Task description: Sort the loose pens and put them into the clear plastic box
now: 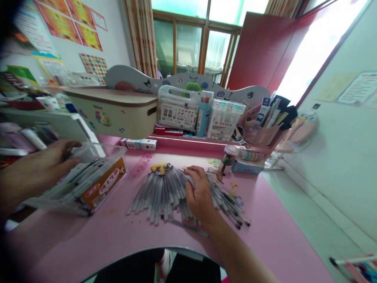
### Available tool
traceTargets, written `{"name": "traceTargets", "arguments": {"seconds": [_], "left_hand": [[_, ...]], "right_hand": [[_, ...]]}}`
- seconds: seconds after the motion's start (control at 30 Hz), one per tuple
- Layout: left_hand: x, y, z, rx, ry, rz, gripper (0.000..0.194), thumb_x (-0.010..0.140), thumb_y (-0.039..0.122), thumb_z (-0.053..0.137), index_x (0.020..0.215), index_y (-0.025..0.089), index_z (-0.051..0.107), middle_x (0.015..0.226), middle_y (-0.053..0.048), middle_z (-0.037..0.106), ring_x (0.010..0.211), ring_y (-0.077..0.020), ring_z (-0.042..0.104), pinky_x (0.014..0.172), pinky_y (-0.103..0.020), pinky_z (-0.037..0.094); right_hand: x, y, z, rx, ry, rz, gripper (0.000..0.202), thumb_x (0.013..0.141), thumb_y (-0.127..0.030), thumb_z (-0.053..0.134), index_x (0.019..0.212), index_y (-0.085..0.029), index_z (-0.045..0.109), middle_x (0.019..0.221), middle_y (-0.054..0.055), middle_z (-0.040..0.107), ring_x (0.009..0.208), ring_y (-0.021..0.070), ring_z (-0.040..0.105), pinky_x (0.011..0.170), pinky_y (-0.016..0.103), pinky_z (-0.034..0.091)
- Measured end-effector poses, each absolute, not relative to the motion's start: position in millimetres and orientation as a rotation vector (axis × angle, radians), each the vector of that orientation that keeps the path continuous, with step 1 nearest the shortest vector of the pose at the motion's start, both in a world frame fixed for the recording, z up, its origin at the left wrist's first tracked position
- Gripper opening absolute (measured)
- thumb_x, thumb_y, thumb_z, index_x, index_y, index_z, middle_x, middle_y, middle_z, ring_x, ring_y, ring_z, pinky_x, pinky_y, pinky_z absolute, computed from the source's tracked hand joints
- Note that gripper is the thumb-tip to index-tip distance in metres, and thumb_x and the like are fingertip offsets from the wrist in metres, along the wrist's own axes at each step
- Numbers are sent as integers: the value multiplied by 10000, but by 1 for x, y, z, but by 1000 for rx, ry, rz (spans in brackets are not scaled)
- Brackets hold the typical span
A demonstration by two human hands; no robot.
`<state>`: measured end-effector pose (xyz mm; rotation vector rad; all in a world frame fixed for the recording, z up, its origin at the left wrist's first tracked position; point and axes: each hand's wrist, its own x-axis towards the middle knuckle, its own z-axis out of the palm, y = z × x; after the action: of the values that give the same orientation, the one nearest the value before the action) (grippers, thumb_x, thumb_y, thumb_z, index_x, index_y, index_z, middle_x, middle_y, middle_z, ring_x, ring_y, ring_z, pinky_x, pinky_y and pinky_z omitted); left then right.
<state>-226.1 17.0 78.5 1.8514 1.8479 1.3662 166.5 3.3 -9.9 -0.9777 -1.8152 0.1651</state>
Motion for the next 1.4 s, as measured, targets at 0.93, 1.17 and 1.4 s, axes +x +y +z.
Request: {"name": "traceTargets", "arguments": {"seconds": [0.93, 1.17, 1.4], "left_hand": [[-104, 31, -2, 2145, 1914, 19, 198, 842, 215, 505, 1016, 166, 587, 1025, -155, 732, 942, -288, 696, 762, -350, 464], [-101, 28, 11, 2099, 1963, 93, 546, 790, 224, 521, 1323, 107, 483, 1075, -218, 728, 976, -356, 702, 767, -392, 470], [-75, 19, 49, 1716, 1596, 813, 323, 746, 381, 591, 998, 181, 607, 817, -47, 653, 756, -244, 663, 659, -342, 489]], "right_hand": [[164, 4, -12, -927, -1850, 231, 271, 878, -52, 475, 1034, -196, 643, 1076, 90, 624, 1046, 221, 601, 929, 366, 494], [162, 2, -11, -947, -1845, 259, 263, 898, -82, 464, 1047, -209, 639, 1080, 89, 632, 1060, 227, 601, 952, 383, 485], [162, -1, -9, -941, -1843, 360, 218, 962, -186, 469, 1113, -197, 627, 1078, 84, 650, 1047, 220, 602, 942, 378, 477]]}}
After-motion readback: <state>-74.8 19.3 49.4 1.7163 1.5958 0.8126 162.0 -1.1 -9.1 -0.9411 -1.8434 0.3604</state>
